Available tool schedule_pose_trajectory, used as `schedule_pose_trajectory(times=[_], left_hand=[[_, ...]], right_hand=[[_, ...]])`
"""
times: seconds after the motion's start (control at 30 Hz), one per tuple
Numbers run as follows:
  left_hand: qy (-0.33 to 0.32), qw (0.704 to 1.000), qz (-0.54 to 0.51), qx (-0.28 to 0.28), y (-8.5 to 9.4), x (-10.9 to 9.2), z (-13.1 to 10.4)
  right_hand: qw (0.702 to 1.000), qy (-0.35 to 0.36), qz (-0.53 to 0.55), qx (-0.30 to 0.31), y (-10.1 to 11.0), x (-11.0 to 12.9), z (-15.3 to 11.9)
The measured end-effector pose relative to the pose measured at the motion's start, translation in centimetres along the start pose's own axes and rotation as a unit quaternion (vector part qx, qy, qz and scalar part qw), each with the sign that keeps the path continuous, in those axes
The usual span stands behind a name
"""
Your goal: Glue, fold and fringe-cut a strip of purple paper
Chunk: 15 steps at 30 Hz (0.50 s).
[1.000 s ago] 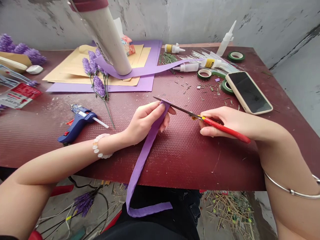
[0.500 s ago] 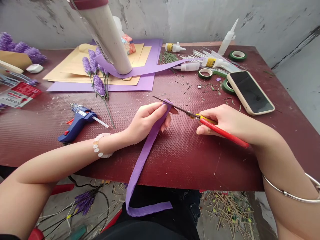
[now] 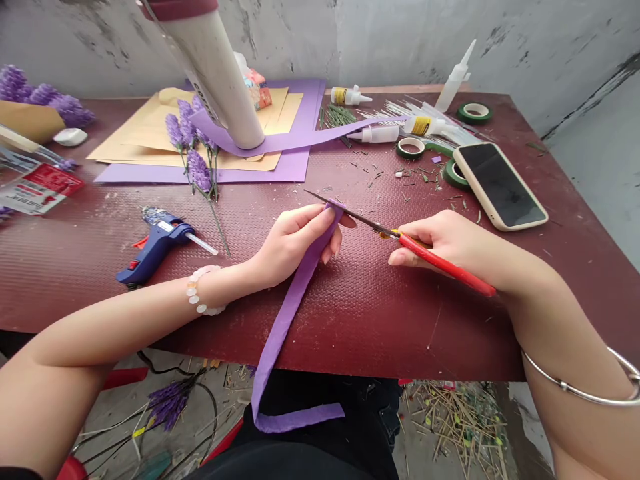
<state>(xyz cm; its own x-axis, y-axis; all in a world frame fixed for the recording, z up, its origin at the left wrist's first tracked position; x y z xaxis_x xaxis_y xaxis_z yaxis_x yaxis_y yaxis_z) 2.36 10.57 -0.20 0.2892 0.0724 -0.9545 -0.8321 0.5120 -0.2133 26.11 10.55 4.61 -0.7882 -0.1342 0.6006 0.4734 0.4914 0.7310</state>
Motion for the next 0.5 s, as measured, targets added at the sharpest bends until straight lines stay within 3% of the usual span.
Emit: schedule_pose_trajectory(times=[0.5], left_hand=[[0.002,1.000,-0.009,0.002,0.04,0.05,-0.03]], right_hand=[[1.000,-0.006,-0.025,-0.006,-0.27,-0.17,-0.23]])
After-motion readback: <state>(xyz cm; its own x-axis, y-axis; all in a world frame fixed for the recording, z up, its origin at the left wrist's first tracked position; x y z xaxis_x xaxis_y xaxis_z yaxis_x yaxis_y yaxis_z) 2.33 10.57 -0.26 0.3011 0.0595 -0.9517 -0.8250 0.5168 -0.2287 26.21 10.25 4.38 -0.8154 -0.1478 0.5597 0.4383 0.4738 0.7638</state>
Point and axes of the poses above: each hand's wrist, its own z-axis towards the middle knuckle, its own y-axis out of the back of the hand, x = y × z, the point moved 2 cm from there along z, towards the middle knuckle, and after that the axes turned 6 degrees about -z, right-handed, at the moved point
